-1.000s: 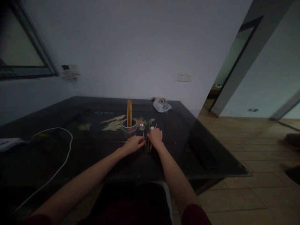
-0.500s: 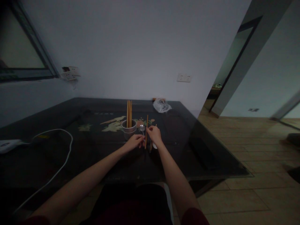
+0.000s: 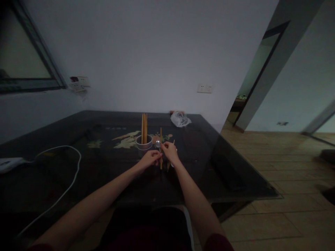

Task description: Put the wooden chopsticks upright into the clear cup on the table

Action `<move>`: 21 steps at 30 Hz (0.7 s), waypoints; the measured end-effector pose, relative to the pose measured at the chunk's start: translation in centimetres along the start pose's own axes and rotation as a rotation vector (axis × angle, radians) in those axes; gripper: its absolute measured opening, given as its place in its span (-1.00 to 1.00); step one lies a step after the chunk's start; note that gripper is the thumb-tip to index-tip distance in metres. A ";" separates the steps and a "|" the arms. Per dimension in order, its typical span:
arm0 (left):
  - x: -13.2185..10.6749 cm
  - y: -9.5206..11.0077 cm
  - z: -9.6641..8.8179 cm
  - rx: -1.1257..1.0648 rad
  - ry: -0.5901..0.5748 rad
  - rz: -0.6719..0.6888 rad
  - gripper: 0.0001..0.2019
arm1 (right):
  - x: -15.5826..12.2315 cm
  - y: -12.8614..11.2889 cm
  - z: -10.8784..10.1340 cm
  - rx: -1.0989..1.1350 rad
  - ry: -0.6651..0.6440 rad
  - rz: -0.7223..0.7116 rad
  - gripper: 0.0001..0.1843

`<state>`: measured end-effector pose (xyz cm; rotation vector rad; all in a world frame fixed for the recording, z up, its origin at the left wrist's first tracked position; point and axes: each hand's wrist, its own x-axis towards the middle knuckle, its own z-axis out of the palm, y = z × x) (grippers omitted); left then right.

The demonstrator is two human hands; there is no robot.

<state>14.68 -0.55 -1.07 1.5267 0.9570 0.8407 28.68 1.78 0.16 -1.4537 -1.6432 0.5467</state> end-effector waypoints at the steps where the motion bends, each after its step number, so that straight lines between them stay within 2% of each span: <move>1: 0.0 0.0 0.0 0.000 0.004 -0.006 -0.75 | 0.1 0.0 -0.2 -0.002 -0.005 -0.009 -0.69; 5: 0.1 0.0 0.0 0.037 0.013 -0.024 -0.75 | 0.5 0.7 -2.0 -0.100 0.020 -0.007 -0.61; 8: 0.1 -0.1 0.0 0.052 -0.006 -0.021 -0.78 | 0.7 1.5 -3.8 -0.282 0.077 0.087 -0.64; 10: 0.1 -0.1 0.0 0.057 -0.020 -0.011 -0.80 | 0.6 1.9 -4.5 -0.416 0.069 0.167 -0.68; 12: 0.0 0.0 0.0 0.071 -0.026 -0.004 -0.82 | 0.4 1.9 -4.6 -0.544 0.019 0.212 -0.70; 15: -0.1 0.0 0.0 0.097 -0.031 0.001 -0.82 | 0.0 1.4 -4.0 -0.700 -0.061 0.208 -0.70; 21: -0.1 0.0 0.1 0.131 -0.040 0.016 -0.83 | -0.7 0.7 -2.9 -0.835 -0.102 0.159 -0.67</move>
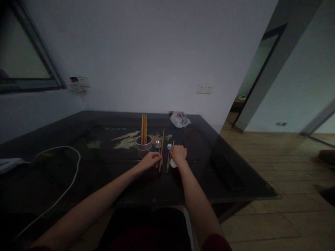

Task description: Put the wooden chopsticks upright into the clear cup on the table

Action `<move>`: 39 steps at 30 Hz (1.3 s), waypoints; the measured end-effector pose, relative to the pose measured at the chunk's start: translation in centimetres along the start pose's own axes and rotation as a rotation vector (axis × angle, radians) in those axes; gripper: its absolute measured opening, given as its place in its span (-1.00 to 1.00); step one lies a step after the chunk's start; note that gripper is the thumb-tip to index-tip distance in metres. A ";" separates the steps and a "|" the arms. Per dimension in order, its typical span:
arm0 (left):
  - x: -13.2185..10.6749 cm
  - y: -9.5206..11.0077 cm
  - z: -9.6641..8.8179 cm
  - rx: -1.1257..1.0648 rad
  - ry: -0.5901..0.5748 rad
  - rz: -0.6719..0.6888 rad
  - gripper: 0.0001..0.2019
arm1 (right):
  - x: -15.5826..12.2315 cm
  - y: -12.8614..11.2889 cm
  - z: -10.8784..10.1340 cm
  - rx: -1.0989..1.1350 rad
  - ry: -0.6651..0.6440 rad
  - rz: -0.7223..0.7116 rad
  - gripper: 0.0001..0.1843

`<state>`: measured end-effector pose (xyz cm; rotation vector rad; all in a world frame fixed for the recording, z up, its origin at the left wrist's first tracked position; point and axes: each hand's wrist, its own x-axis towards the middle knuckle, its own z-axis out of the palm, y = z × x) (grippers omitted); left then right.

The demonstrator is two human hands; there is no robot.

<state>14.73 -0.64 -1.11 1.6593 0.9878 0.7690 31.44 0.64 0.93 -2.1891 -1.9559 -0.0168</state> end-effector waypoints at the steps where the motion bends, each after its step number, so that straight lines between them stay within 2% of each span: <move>1: 0.0 0.0 0.0 0.007 0.001 0.000 -0.83 | 0.0 -0.1 0.1 -0.012 -0.001 -0.001 -0.66; 16: 0.2 -0.7 0.0 0.039 -0.002 0.035 -0.81 | 0.1 -0.8 0.5 -0.045 -0.015 0.011 -0.67; 20: 0.2 -0.7 0.0 0.032 -0.003 0.046 -0.81 | 0.0 -0.6 -0.3 -0.013 0.064 -0.003 -0.67; 22: 0.1 -0.5 0.0 0.027 -0.004 0.040 -0.83 | 0.1 -0.4 -0.7 0.063 0.131 -0.016 -0.68; 25: 0.0 -0.3 0.0 0.020 0.001 0.038 -0.84 | 0.5 -0.2 -0.8 0.301 0.175 -0.053 -0.72; 30: 0.3 -0.6 -0.1 -0.022 0.009 0.038 -0.82 | 1.1 -0.3 0.1 0.665 0.171 -0.144 -0.75; 34: 0.4 -0.8 0.0 -0.102 0.012 0.047 -0.80 | 1.3 -0.6 0.5 0.833 0.160 -0.217 -0.71; 39: 0.4 -0.6 -0.2 -0.154 0.028 0.098 -0.73 | 1.3 -0.7 0.8 0.976 0.122 -0.237 -0.67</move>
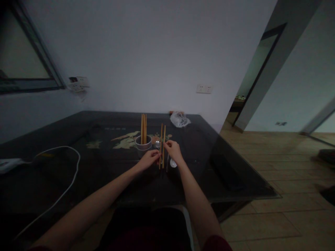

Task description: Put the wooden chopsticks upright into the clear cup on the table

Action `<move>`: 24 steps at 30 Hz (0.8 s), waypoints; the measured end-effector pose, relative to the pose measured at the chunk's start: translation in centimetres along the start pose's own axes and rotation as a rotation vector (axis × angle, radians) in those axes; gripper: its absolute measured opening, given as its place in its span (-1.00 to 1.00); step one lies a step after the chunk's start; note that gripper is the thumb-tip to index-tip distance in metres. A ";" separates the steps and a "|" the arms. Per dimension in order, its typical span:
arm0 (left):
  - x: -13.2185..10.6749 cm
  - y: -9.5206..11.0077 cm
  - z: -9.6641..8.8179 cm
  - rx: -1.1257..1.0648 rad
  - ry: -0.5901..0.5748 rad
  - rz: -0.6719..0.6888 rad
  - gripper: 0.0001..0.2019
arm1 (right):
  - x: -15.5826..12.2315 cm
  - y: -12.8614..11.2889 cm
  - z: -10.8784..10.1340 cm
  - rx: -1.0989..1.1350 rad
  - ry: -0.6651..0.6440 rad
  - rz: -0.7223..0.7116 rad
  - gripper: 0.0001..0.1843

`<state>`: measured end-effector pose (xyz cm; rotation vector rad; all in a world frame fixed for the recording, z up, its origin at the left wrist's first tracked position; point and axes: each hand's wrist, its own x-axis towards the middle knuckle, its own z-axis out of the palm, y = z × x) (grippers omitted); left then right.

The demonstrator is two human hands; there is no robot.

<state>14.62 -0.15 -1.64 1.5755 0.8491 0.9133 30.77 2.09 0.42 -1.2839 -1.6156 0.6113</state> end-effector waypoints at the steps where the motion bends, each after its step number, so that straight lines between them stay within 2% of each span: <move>1: 0.0 0.0 0.0 -0.003 0.001 0.007 -0.72 | 0.0 0.1 0.0 0.020 -0.001 0.002 -0.67; 8: 0.0 -0.1 -0.1 -0.008 0.000 0.031 -0.69 | -0.2 -0.2 0.2 0.104 -0.031 0.009 -0.65; 14: -0.2 0.5 0.0 0.026 0.001 0.014 -0.69 | -0.6 -1.3 0.0 0.196 -0.104 0.087 -0.66; 24: 0.0 0.2 -0.2 0.151 0.016 0.060 -0.75 | -0.8 -1.7 0.2 0.352 -0.120 0.213 -0.68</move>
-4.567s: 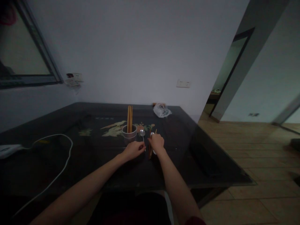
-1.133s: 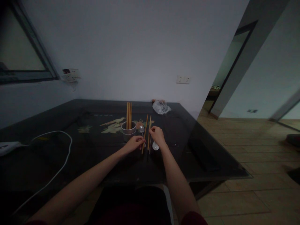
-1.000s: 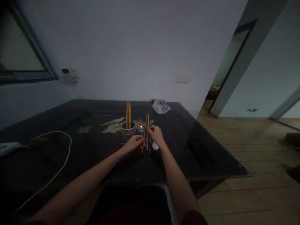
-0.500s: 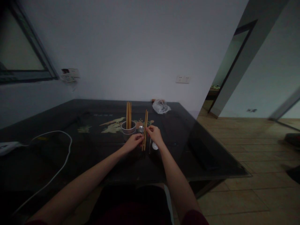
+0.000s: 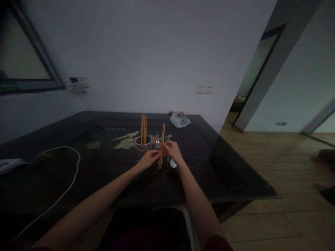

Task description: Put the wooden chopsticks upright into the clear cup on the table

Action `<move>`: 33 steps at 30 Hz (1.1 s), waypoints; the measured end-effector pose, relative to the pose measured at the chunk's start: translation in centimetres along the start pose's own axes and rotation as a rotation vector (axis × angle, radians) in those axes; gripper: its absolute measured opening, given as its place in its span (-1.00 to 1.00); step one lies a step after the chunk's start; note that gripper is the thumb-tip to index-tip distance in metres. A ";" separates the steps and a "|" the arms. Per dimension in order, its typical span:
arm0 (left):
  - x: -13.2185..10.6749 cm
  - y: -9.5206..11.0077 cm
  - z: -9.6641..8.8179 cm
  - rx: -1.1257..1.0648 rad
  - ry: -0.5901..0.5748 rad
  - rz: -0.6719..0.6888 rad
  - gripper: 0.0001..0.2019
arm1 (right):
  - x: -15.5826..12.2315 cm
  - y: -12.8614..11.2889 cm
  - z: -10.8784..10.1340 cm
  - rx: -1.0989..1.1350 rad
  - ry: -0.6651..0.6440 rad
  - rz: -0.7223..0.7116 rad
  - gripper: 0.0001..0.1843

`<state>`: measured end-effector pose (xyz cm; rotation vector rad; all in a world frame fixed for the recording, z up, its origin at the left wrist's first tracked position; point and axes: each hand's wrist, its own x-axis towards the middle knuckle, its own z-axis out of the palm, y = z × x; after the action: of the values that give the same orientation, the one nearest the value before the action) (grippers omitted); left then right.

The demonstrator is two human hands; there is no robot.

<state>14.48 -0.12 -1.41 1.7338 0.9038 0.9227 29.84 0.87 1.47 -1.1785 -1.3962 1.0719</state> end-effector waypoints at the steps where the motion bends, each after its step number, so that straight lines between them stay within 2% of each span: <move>1: 0.0 -0.1 0.0 0.009 0.002 0.001 -0.75 | 0.0 0.0 0.0 0.026 -0.002 0.006 -0.69; 6: 0.1 -0.3 -0.1 0.065 0.032 0.003 -0.78 | 0.0 0.2 0.1 0.130 -0.021 0.032 -0.71; 17: -0.2 0.1 -0.3 0.103 0.043 0.003 -0.80 | -0.2 -0.1 0.0 0.128 -0.047 0.014 -0.68; 22: -0.5 0.6 -0.3 0.201 0.051 0.065 -0.80 | -0.4 -1.1 -0.2 0.070 -0.051 -0.070 -0.70; 28: -0.7 1.5 -0.5 0.372 0.050 0.172 -0.81 | -1.1 -2.8 -0.3 -0.040 0.048 -0.271 -0.70; 33: -0.9 2.0 -0.7 0.445 0.059 0.207 -0.83 | -1.6 -3.5 -0.5 -0.093 0.093 -0.357 -0.68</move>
<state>13.81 -1.22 0.46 2.2221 1.0390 0.9606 29.93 -1.21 4.77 -0.9827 -1.5254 0.7005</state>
